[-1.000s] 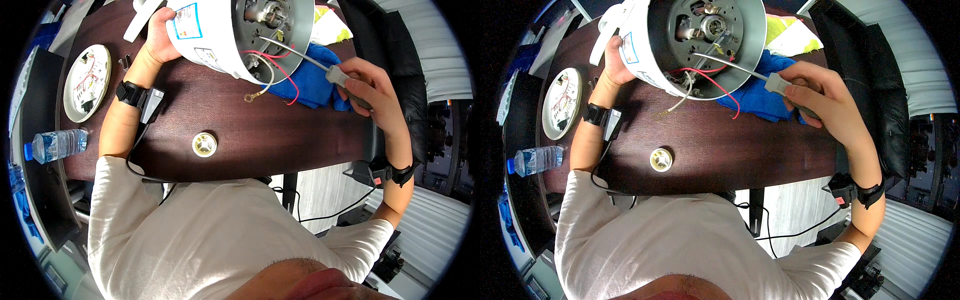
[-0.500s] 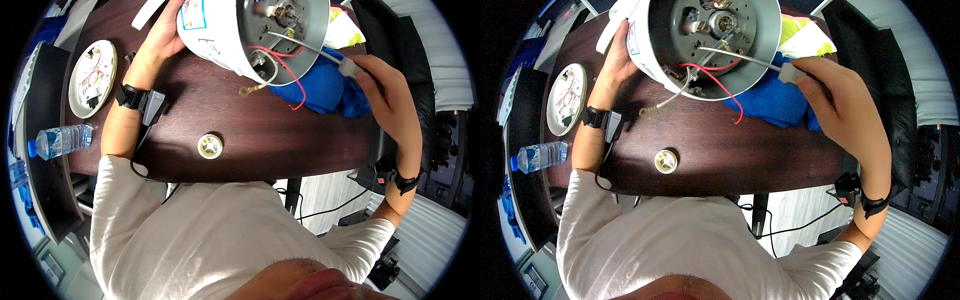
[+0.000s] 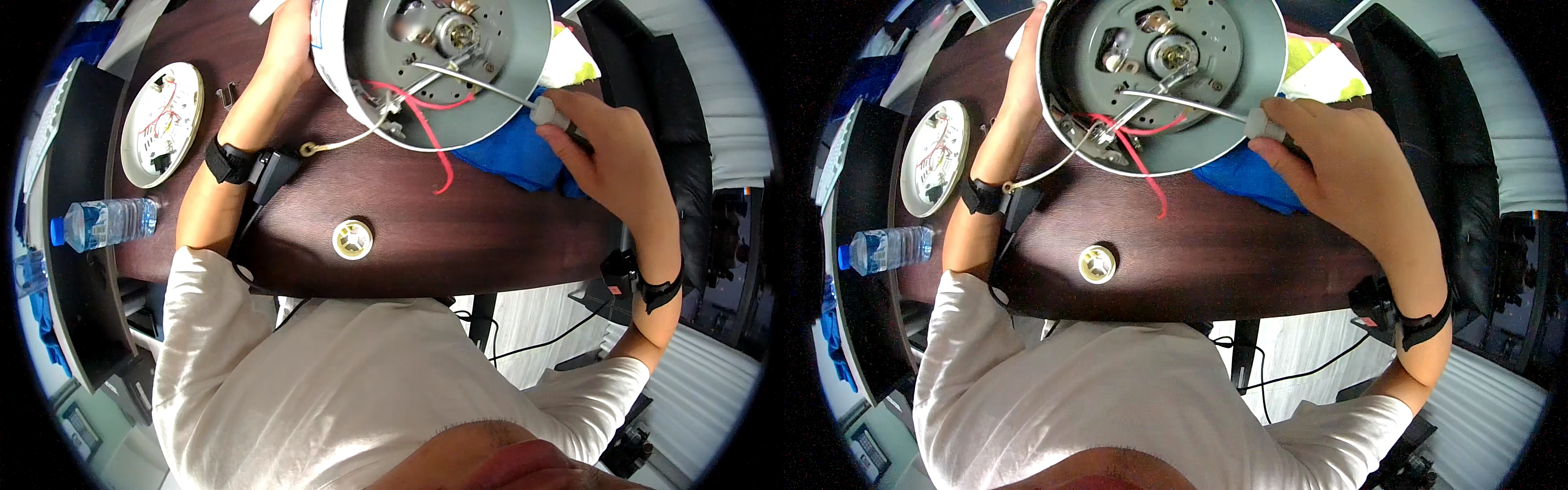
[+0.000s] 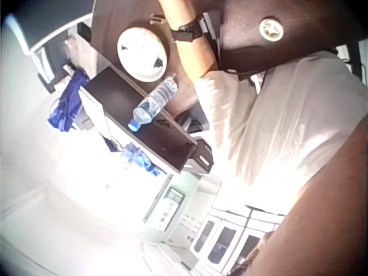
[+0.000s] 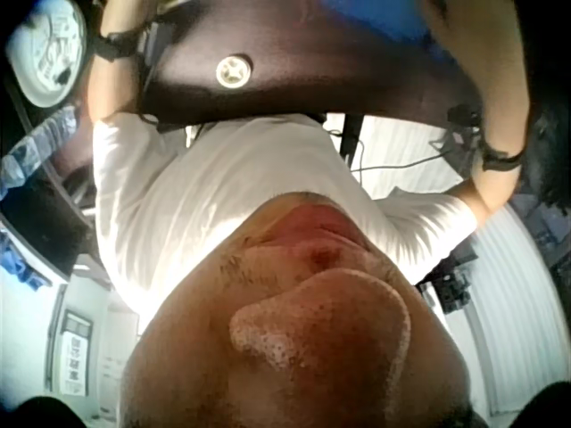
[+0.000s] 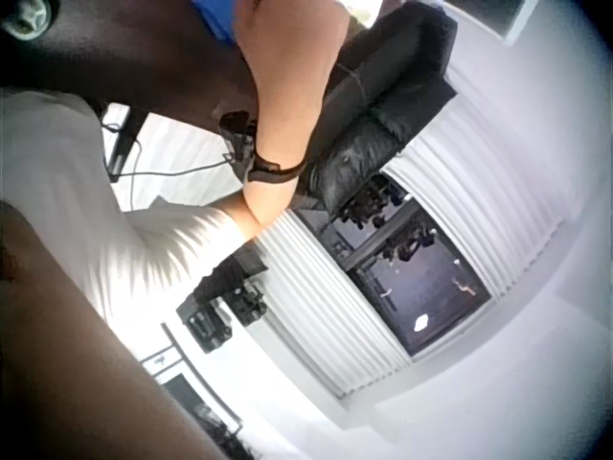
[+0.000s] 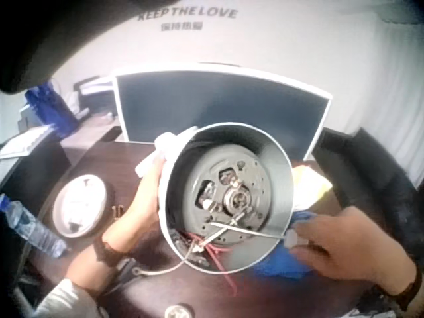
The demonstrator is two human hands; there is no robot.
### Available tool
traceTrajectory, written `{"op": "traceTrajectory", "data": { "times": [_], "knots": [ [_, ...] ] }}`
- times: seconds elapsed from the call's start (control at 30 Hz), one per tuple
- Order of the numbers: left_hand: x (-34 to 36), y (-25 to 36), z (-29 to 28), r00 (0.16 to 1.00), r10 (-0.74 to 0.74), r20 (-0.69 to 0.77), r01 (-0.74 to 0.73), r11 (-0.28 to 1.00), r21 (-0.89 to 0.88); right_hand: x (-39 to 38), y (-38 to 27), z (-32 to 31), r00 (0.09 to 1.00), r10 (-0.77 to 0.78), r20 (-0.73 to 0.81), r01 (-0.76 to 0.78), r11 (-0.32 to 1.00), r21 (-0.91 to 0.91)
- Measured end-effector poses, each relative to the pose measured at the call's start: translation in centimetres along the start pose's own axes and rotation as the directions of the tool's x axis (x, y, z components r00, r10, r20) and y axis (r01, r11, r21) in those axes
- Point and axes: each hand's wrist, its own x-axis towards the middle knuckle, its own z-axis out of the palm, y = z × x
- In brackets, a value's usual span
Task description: The person uses a screwdriver to loosen and tighten screws on the internal wiring of a white cylindrical appliance. They then remove a small black component from the interior and place it on a nearby plate.
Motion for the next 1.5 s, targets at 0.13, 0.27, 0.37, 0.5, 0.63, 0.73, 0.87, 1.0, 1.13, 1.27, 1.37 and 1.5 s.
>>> {"op": "traceTrajectory", "data": {
  "times": [0.13, 0.27, 0.37, 0.5, 0.63, 0.73, 0.87, 1.0, 1.13, 1.27, 1.37, 1.5],
  "knots": [
    [0.6, -0.1, -0.4, 0.998, 0.047, 0.040, -0.049, 0.997, 0.067, -0.4, -1.4, 0.5, 0.998, 0.062, -0.018, -0.063, 0.994, -0.089],
    [1.1, -0.2, -0.7, 0.998, 0.027, 0.055, -0.026, 0.999, -0.018, -0.3, -1.6, 0.9, 0.994, 0.105, 0.001, -0.105, 0.992, -0.063],
    [1.1, -0.4, -0.5, 0.998, 0.007, 0.054, -0.003, 0.998, -0.060, -0.7, -2.1, 1.9, 0.991, 0.131, -0.034, -0.131, 0.991, -0.010],
    [0.7, -0.1, -0.4, 0.999, -0.008, 0.038, 0.012, 0.995, -0.103, -0.8, -3.3, 2.3, 0.966, 0.257, 0.010, -0.250, 0.931, 0.265],
    [0.9, -0.2, -0.6, 0.999, 0.018, 0.040, -0.015, 0.997, -0.082, -1.7, -4.7, 3.6, 0.894, 0.395, 0.213, -0.441, 0.686, 0.579],
    [1.3, -0.5, -0.7, 0.997, 0.037, 0.075, -0.034, 0.998, -0.044, -2.3, -5.7, 4.1, 0.778, 0.462, 0.426, -0.590, 0.301, 0.749],
    [1.3, -0.4, -0.6, 0.993, 0.074, 0.087, -0.074, 0.997, 0.000, -2.2, -8.1, 4.5, 0.690, 0.477, 0.544, -0.606, -0.030, 0.795],
    [1.1, 0.3, -0.7, 0.992, 0.108, 0.068, -0.109, 0.994, 0.004, -1.8, -9.0, 4.2, 0.669, 0.421, 0.612, -0.628, -0.121, 0.769],
    [1.6, -0.8, -0.5, 0.994, 0.068, 0.087, -0.064, 0.996, -0.056, -2.6, -8.0, 4.7, 0.703, 0.479, 0.525, -0.640, 0.105, 0.761],
    [2.2, -0.6, -1.2, 0.985, 0.120, 0.124, -0.125, 0.992, 0.029, -2.4, -5.3, 2.3, 0.923, 0.371, 0.105, -0.385, 0.872, 0.303],
    [2.5, -0.6, -1.5, 0.984, 0.128, 0.122, -0.142, 0.984, 0.107, -2.4, -3.5, 2.1, 0.967, 0.210, -0.144, -0.192, 0.972, 0.133],
    [2.9, -0.7, -2.0, 0.983, 0.122, 0.136, -0.128, 0.991, 0.040, -1.2, -3.2, 0.2, 0.988, 0.099, -0.116, -0.105, 0.993, -0.047]
  ]
}}
